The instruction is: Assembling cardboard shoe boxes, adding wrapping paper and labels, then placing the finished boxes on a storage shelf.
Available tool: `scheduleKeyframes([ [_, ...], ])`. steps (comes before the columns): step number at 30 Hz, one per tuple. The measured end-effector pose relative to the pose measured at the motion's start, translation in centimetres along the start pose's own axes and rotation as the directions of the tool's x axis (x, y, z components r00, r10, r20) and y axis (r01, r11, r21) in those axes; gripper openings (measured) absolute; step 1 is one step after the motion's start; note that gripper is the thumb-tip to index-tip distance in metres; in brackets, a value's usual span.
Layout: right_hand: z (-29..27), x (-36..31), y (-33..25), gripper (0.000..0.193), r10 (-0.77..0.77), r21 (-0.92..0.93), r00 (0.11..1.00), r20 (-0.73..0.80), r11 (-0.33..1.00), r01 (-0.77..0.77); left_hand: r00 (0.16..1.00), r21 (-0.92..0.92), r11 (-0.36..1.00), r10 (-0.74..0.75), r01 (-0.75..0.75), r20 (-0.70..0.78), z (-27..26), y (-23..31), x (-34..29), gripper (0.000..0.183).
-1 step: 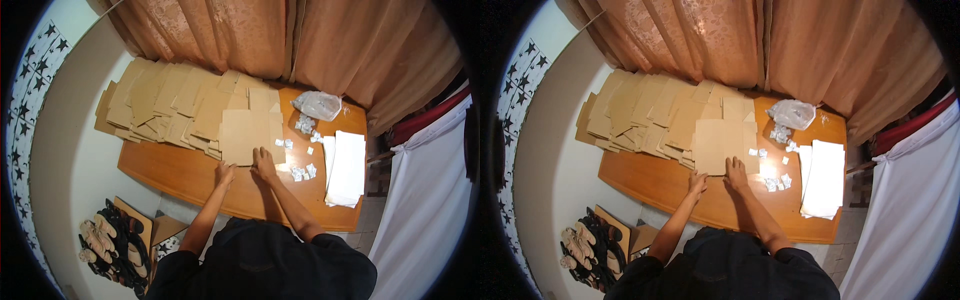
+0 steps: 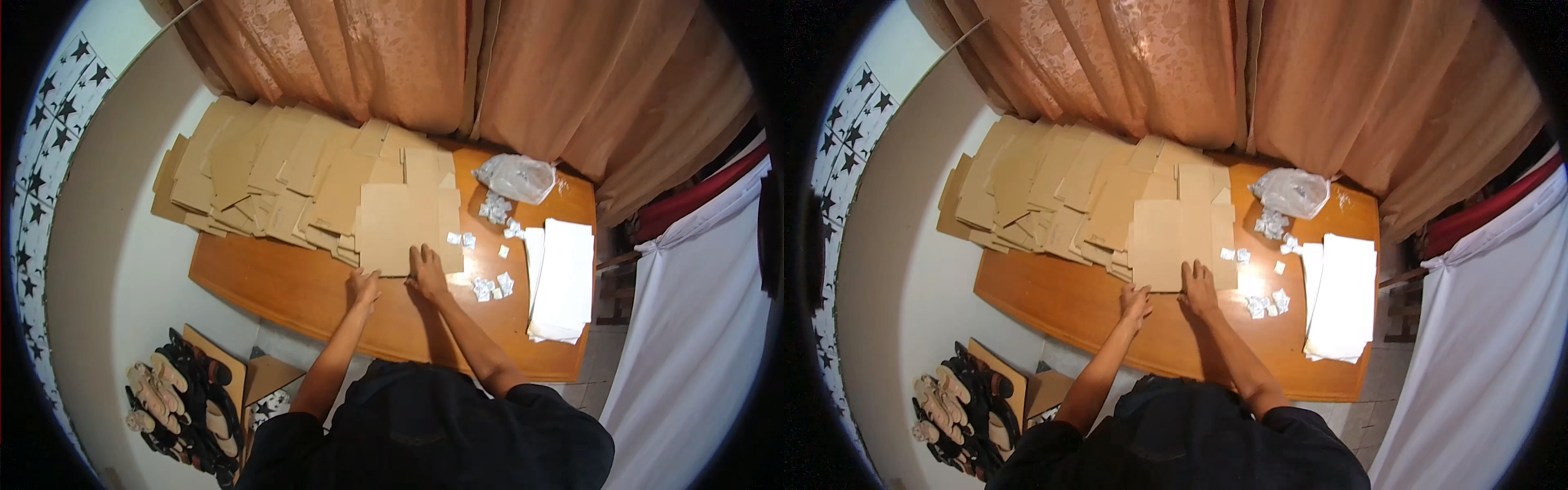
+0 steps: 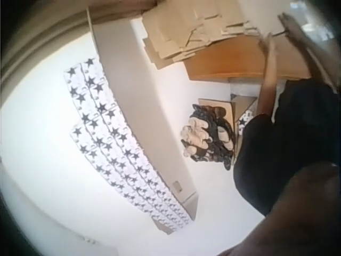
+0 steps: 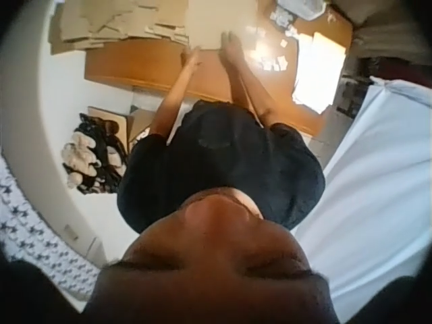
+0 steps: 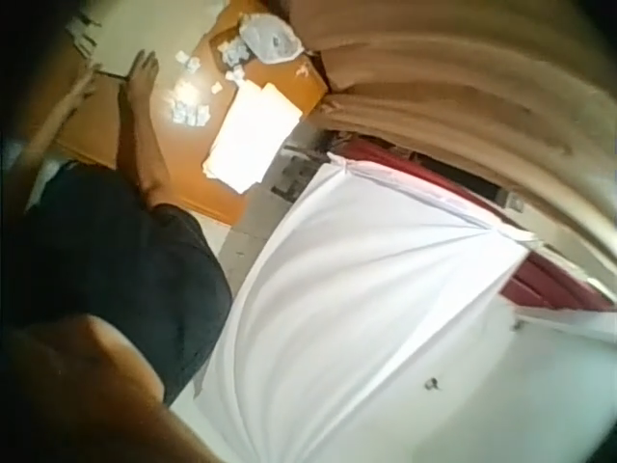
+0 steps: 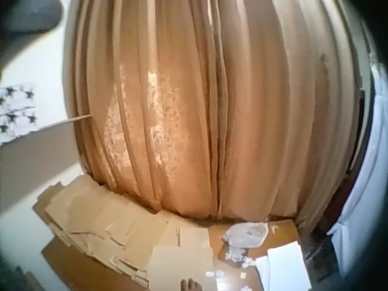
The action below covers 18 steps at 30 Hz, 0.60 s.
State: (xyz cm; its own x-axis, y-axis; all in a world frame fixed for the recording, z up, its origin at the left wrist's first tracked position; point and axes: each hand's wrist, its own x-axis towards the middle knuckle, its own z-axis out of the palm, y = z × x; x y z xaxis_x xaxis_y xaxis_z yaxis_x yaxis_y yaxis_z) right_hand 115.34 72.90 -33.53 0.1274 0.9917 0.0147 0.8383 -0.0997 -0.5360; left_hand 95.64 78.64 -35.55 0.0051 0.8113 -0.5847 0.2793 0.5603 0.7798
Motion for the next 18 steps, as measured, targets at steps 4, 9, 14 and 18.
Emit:
scheduleKeyframes([
  [4, 0.3, 1.0, 1.1, 0.087, -0.011, -0.135, 1.000, 0.016, 0.991, 0.013, 0.944, -0.335, 0.927, -0.250, 0.170, -0.213, 1.8, 3.2, -1.2, 0.070],
  [9, -0.1, 1.5, 0.1, 0.068, -0.111, -0.198, 0.993, -0.042, 0.975, 0.101, 0.989, -0.540, 0.832, -0.145, 0.128, 0.011, 0.5, 3.1, -0.2, 0.069],
  [14, -0.1, 1.3, 0.6, 0.051, -0.293, -0.340, 0.879, -0.376, 0.926, 0.164, 0.993, -0.547, 0.837, 0.083, -0.021, 0.088, 1.3, 7.0, -3.0, 0.056],
  [18, -3.8, 2.7, -2.6, 0.049, -0.291, -0.313, 0.761, -0.580, 0.942, 0.122, 0.964, -0.572, 0.811, 0.235, -0.127, 0.120, 1.3, 9.2, -4.4, 0.057],
])
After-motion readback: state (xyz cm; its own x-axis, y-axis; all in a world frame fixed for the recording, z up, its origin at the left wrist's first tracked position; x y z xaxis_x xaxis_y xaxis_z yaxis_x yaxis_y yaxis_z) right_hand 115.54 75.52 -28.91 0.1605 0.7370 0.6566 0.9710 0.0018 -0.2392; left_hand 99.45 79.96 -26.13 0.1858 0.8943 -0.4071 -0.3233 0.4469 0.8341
